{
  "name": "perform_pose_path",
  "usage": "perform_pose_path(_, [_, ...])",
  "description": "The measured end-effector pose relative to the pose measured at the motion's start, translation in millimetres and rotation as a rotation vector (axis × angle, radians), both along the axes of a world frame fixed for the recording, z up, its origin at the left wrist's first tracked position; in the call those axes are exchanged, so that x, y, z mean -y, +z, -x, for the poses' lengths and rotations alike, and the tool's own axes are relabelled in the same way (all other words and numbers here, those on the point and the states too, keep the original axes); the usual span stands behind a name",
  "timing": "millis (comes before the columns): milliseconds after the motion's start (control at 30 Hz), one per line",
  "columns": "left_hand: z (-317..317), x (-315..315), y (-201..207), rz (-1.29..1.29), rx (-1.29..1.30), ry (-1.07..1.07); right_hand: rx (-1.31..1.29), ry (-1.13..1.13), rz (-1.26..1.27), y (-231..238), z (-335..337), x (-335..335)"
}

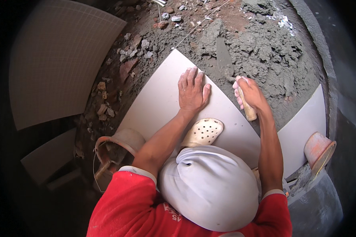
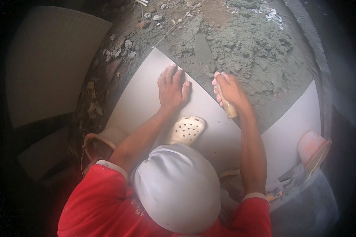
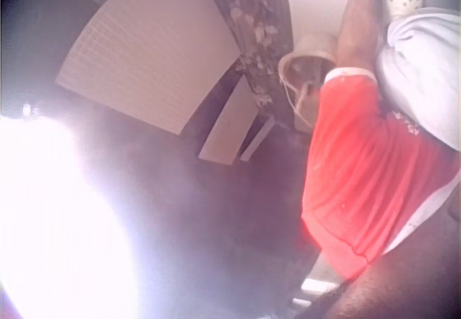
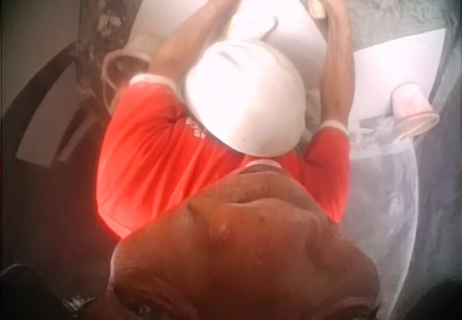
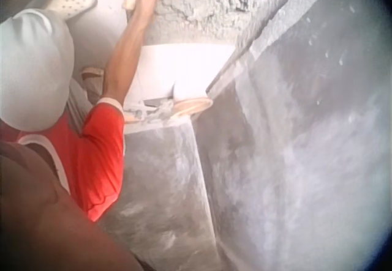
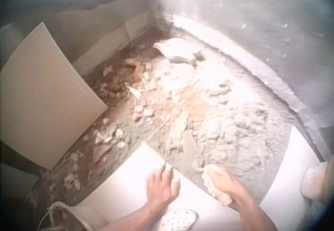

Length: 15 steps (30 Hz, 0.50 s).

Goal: The person is installing white floor tiles. They use a trowel to spread cement on the floor, then place and press tiles into position.

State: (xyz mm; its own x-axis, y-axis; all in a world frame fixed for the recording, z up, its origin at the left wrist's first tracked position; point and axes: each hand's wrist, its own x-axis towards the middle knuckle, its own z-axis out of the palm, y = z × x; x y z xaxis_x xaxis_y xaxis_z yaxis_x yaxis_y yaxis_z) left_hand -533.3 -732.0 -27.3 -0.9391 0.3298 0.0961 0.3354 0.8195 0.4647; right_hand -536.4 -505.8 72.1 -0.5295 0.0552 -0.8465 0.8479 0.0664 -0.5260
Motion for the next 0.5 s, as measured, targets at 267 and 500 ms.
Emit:
perform_pose_path(267, [1.3, -1.7, 1.6, -0.014, -0.006, -0.007, -0.124, 0.448, -0.167, -13.4, 32.1, 10.1])
perform_pose_path(500, [1.4, -0.6, -0.8, -0.019, -0.016, -0.014, -0.443, 0.902, -0.723, 13.7, 9.5, -30.6])
